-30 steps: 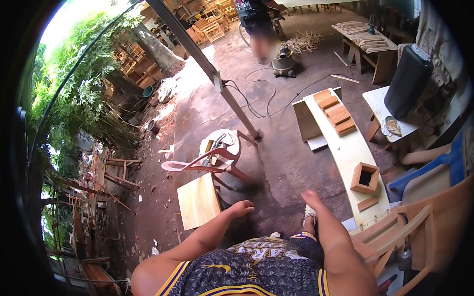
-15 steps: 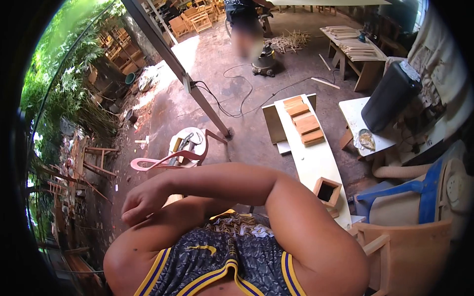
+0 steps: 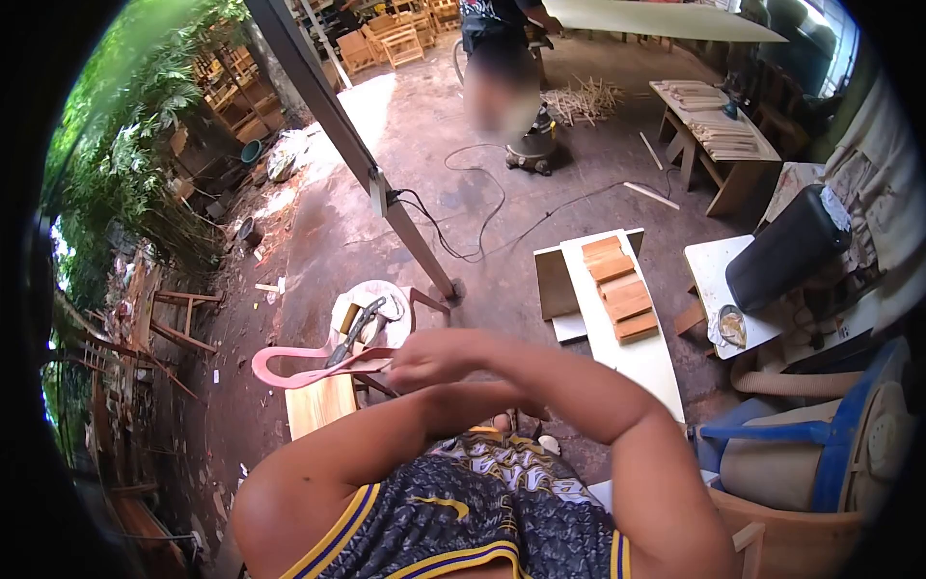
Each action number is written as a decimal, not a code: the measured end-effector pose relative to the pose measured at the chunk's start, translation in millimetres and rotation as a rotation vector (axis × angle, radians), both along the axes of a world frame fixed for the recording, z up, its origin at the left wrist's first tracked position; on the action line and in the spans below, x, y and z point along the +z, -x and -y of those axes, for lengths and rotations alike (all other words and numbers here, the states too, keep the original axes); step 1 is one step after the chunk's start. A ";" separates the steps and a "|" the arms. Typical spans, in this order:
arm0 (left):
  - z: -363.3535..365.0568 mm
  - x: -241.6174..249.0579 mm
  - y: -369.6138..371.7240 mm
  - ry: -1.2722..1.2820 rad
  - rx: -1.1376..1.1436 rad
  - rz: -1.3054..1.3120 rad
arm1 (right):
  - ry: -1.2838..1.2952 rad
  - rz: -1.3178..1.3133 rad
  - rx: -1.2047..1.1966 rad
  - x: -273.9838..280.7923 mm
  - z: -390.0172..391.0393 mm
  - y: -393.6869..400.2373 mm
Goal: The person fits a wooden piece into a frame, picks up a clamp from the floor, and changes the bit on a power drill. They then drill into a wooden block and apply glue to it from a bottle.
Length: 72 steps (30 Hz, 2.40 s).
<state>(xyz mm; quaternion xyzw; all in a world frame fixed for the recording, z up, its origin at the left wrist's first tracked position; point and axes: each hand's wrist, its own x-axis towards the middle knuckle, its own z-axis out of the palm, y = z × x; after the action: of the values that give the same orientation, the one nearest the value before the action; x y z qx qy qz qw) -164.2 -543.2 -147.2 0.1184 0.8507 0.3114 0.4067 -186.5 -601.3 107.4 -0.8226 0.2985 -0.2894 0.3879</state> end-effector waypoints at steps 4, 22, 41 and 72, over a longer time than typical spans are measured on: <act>112.9 -51.3 -56.5 0.074 0.282 -0.008 | -0.477 -0.144 -0.619 -129.9 -62.0 102.7; 299.5 -100.0 -114.5 0.088 0.839 0.210 | -0.964 0.024 -1.957 -350.6 -382.2 66.1; 62.1 -35.4 -132.9 0.218 0.565 -0.143 | -0.517 -0.041 -1.789 -61.1 -527.5 -24.4; -480.3 131.6 -152.1 -0.394 0.442 -0.419 | 0.245 0.431 -2.740 -89.1 -918.9 -336.2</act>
<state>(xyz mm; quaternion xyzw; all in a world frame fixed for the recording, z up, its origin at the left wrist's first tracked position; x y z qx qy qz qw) -12.2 -62.9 -15.6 0.0692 0.8442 0.5188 0.1157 149.7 317.6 18.3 0.1537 0.7654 -0.5782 -0.2371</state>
